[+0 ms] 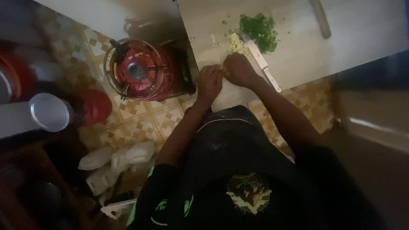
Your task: Stirring a pot of food and mincing garlic and greens on a cutting board.
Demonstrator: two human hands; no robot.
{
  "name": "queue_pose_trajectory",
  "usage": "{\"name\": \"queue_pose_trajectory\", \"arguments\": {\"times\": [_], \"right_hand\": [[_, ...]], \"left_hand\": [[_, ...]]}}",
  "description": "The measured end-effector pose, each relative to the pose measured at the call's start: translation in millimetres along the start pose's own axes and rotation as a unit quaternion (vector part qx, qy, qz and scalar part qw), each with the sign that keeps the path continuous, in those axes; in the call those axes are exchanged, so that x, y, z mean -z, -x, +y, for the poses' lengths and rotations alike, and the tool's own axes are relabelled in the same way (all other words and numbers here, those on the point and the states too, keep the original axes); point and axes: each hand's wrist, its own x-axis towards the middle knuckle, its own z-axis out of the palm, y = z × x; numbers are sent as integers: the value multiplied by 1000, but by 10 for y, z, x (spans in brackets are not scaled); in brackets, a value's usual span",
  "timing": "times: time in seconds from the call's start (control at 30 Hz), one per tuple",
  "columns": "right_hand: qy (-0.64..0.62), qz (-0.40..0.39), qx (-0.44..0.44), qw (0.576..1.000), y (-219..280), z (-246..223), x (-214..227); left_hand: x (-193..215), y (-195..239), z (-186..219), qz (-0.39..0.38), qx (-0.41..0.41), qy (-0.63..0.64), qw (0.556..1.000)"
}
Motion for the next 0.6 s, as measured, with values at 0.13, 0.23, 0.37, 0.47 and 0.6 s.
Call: {"name": "queue_pose_trajectory", "arguments": {"times": [0.13, 0.23, 0.37, 0.47, 0.6], "right_hand": [[-270, 38, 17, 962, 82, -76, 181], [-349, 91, 23, 932, -40, 217, 32], [-272, 195, -24, 942, -225, 272, 220], [-118, 122, -104, 980, -588, 445, -236], [-60, 169, -145, 973, -854, 363, -524]], "left_hand": [[-143, 110, -117, -9, 9, -2, 1000], [-157, 65, -117, -4, 13, -4, 1000], [-70, 37, -32, 29, -14, 38, 999], [-125, 99, -106, -11, 18, 29, 999], [-177, 147, -140, -4, 7, 22, 1000]]}}
